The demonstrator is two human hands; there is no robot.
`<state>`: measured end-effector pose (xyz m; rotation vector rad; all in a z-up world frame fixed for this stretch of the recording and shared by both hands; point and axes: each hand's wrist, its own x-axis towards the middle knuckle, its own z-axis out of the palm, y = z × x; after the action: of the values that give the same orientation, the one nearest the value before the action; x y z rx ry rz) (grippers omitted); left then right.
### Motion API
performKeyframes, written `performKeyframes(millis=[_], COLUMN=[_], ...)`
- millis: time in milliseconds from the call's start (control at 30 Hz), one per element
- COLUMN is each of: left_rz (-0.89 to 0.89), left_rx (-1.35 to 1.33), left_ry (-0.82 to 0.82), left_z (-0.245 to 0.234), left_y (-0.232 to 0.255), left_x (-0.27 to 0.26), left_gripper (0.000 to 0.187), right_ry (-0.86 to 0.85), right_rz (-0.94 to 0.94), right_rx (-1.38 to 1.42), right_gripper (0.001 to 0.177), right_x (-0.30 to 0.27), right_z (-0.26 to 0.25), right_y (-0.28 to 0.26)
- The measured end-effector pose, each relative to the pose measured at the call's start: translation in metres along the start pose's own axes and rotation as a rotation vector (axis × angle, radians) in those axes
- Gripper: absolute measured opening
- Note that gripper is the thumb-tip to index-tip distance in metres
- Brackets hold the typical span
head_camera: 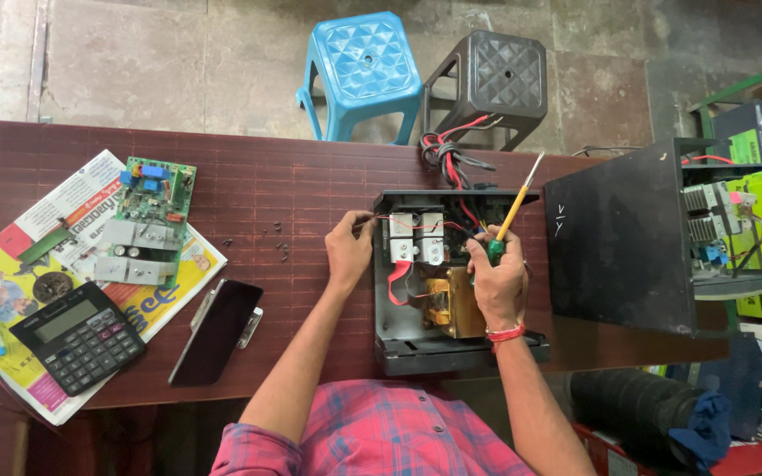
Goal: The person works on an open electronic device on a workbench, using a screwdriver to adjust internal components and wires. They handle a circuit board and various wires while making adjustments inside the device casing.
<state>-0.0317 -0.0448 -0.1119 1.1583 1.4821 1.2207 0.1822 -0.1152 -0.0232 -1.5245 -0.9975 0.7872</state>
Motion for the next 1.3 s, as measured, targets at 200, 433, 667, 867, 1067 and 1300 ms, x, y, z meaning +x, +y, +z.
performKeyframes(millis=[200,433,667,867,1067,1300], left_rz=[0.008,0.087,0.055,0.019,0.025,-0.153], left_rx=[-0.016,0.087,0.161,0.138,0.113,0.054], left_ry=[-0.010,0.055,0.043,0.024,0.049,0.119], left_z=[0.000,0.004,0.007,0.008,0.010,0.020], left_y=[0.003,0.009,0.021,0.017,0.011,0.008], left_x=[0.000,-0.002,0.000,0.005,0.010,0.006], left_gripper=[0.016,0.013,0.016,0.019,0.020,0.021], right_ry=[-0.010,0.050,0.042,0.040,0.037,0.037], right_rz=[-0.009,0.064,0.004,0.003,0.002,0.007], right_rx=[0.006,-0.209,0.036,-0.020,-0.045,-0.063], right_gripper=[0.035,0.032,0.035,0.035,0.033,0.034], right_x=[0.000,0.000,0.007,0.006,0.005,0.002], right_z=[0.002,-0.005,-0.004,-0.007,-0.005,-0.005], right_y=[-0.007,-0.014,0.012,0.017,0.007,0.004])
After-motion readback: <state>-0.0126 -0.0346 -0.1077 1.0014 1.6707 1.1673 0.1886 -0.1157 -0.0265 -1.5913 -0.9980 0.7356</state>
